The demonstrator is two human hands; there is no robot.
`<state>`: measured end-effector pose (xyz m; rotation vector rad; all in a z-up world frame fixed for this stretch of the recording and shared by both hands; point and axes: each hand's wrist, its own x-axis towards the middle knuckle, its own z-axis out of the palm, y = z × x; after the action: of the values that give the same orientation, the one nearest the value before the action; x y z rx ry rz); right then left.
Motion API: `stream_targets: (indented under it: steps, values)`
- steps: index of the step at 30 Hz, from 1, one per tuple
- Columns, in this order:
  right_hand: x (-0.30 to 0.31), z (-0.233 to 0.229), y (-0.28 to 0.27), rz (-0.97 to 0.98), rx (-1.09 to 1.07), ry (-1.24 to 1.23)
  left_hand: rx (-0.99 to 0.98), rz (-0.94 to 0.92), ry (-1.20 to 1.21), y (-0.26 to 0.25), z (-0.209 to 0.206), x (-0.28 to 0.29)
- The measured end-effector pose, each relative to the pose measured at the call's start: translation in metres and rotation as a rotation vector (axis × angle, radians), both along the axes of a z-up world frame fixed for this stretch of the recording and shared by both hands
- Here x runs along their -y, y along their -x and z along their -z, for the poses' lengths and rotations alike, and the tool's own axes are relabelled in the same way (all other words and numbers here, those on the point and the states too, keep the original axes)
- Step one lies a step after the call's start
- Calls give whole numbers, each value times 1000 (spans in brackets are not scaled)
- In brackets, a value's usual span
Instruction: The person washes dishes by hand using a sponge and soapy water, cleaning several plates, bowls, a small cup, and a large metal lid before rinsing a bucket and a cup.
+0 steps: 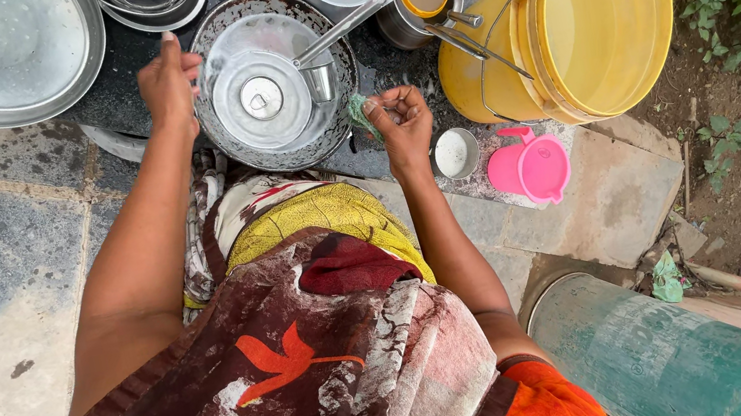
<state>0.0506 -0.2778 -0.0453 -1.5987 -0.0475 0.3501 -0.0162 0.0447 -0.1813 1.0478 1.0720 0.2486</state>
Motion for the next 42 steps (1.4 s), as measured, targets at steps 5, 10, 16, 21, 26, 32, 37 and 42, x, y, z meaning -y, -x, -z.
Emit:
stream_targets:
  steps: [5,10,16,21,26,32,37,42]
  values:
    - [7,4,-5,20,-35,-12,-31,-212,-120,45,15,-57]
    - [9,-1,-19,53,-4,-19,-287,-443,-188,92,77,-108]
    - [-8,-12,-25,58,25,-34,-332,-659,29,117,102,-140]
    - [-20,-13,-19,50,41,27,-395,-638,193,128,115,-153]
    - [-23,-13,-15,93,27,60,-420,-622,196,134,121,-163]
    - [-29,-7,-7,94,81,96,-320,-634,19,136,126,-159]
    - [-43,-8,4,104,54,113,-478,-775,-197,128,131,-153]
    - [-51,-7,11,105,53,91,-671,-717,-216,152,133,-172]
